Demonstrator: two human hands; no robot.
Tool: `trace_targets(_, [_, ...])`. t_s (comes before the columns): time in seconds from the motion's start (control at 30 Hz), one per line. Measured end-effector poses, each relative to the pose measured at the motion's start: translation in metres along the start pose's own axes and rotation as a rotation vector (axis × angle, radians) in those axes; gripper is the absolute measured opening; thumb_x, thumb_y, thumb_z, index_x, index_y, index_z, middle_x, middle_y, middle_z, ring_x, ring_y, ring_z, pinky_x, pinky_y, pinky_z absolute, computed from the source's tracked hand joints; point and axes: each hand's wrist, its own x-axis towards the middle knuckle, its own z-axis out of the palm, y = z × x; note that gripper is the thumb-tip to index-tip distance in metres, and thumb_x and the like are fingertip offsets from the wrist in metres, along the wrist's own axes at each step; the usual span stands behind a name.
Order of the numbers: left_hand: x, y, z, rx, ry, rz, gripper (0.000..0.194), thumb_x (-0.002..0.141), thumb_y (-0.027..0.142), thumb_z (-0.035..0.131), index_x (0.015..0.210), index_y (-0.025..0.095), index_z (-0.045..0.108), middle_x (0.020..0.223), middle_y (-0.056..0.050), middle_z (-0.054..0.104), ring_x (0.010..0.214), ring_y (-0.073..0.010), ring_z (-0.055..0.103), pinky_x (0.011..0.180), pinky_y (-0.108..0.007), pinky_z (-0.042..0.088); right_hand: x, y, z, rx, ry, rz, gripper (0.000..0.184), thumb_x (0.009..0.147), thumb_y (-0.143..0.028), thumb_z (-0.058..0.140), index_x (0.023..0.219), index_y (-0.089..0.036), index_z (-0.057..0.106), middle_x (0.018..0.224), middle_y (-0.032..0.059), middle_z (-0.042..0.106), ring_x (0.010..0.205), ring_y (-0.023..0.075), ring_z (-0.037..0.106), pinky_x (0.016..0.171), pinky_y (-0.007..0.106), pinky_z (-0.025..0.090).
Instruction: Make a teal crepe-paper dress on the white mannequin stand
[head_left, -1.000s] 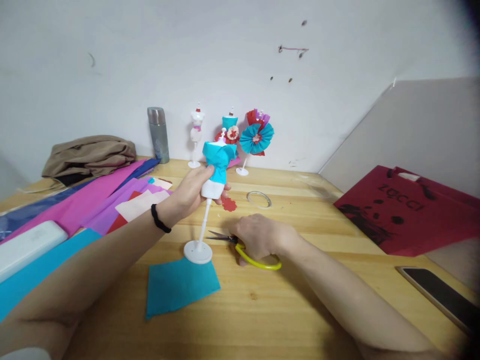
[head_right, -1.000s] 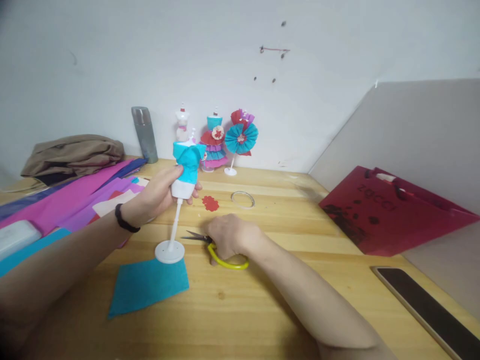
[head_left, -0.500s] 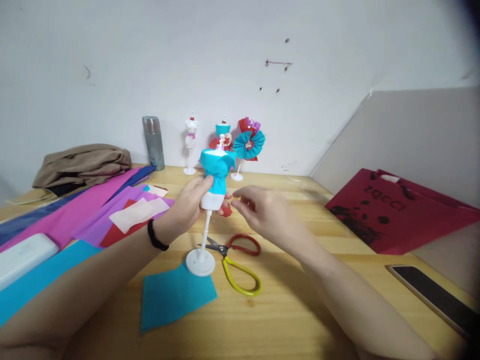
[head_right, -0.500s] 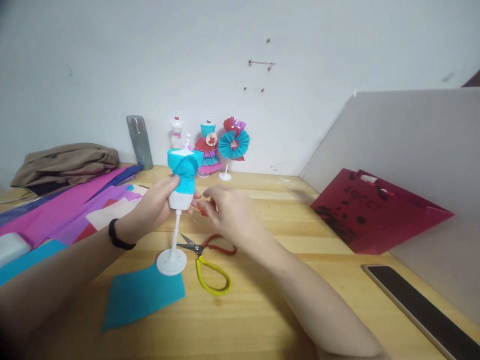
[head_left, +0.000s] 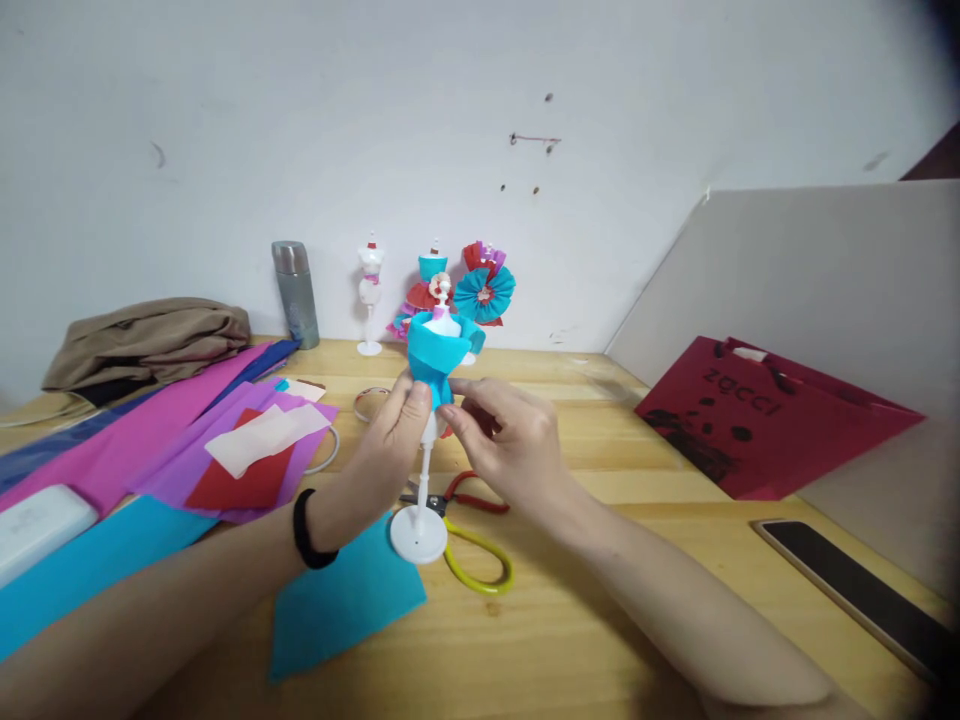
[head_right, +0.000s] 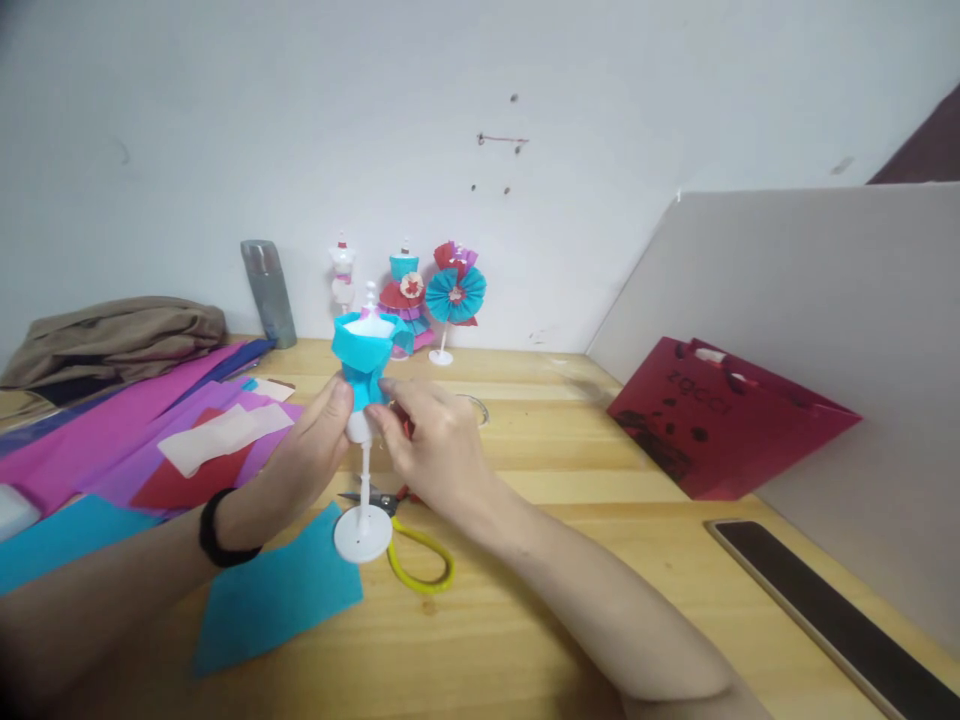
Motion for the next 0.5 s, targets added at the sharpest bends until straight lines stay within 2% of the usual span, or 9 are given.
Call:
trace_targets(0.07, [0.000, -0.001, -0.003, 0.063, -0.007, 0.050, 0.030, 0.103, 0.038, 0.039, 0.102, 0.024, 0.065, 0.100, -0.011, 0.068, 0.110, -0.0260, 0.064, 0.102, -0.042, 0.053, 0.001, 0.000, -0.002, -0.029, 0.011, -0.033, 0.018, 0.096, -0.023, 0.057, 0.092, -0.016, 0.073, 0.065, 0.0026, 0.066, 0.056, 0.0136, 0.054, 0.056, 0.028, 0.040])
trace_targets(0.2, [0.000, 0.004, -0.011, 0.205, 0.001, 0.146, 0.010, 0.089, 0.033, 0.061, 0.085, 0.024, 0.065, 0.099, -0.010, 0.069, 0.110, -0.0288, 0.061, 0.111, -0.047, 0.046, 0.001, 0.000, -0.006, -0.012, 0.014, -0.073, 0.016, 0.096, -0.020, 0.058, 0.099, -0.014, 0.072, 0.067, 0.0021, 0.062, 0.057, 0.0131, 0.053, 0.055, 0.027, 0.040])
trace_targets(0.27, [0.000, 0.010, -0.010, 0.134, -0.081, 0.111, 0.017, 0.092, 0.033, 0.055, 0.081, 0.024, 0.063, 0.096, -0.008, 0.068, 0.099, -0.0242, 0.062, 0.103, -0.042, 0.051, 0.002, -0.001, -0.009, 0.004, -0.004, -0.062, 0.017, 0.096, -0.021, 0.056, 0.099, -0.015, 0.072, 0.070, 0.0029, 0.061, 0.059, 0.0133, 0.054, 0.056, 0.026, 0.041])
trace_targets(0.33, [0.001, 0.017, -0.006, 0.014, -0.109, 0.038, 0.022, 0.098, 0.035, 0.047, 0.088, 0.023, 0.063, 0.095, -0.006, 0.069, 0.094, -0.0205, 0.063, 0.094, -0.036, 0.055, 0.003, -0.002, -0.012, 0.024, -0.024, -0.042, 0.018, 0.097, -0.024, 0.055, 0.097, -0.016, 0.072, 0.071, 0.0034, 0.060, 0.062, 0.0140, 0.055, 0.057, 0.027, 0.042])
trace_targets(0.43, [0.002, 0.024, 0.001, -0.122, -0.084, -0.026, 0.020, 0.093, 0.040, 0.060, 0.097, 0.021, 0.064, 0.097, -0.006, 0.072, 0.096, -0.0199, 0.065, 0.089, -0.032, 0.055, 0.005, -0.003, -0.017, 0.098, -0.049, -0.003, 0.020, 0.096, -0.031, 0.059, 0.097, -0.017, 0.072, 0.075, 0.0041, 0.060, 0.067, 0.0153, 0.056, 0.059, 0.028, 0.043])
trace_targets(0.5, [0.003, 0.023, 0.002, -0.201, -0.057, -0.058, 0.033, 0.084, 0.046, 0.075, 0.101, 0.019, 0.065, 0.098, -0.006, 0.073, 0.097, -0.0216, 0.066, 0.088, -0.032, 0.055, 0.007, -0.004, -0.019, 0.175, -0.065, 0.047, 0.021, 0.095, -0.036, 0.062, 0.096, -0.018, 0.073, 0.077, 0.0041, 0.061, 0.068, 0.0153, 0.056, 0.060, 0.028, 0.044])
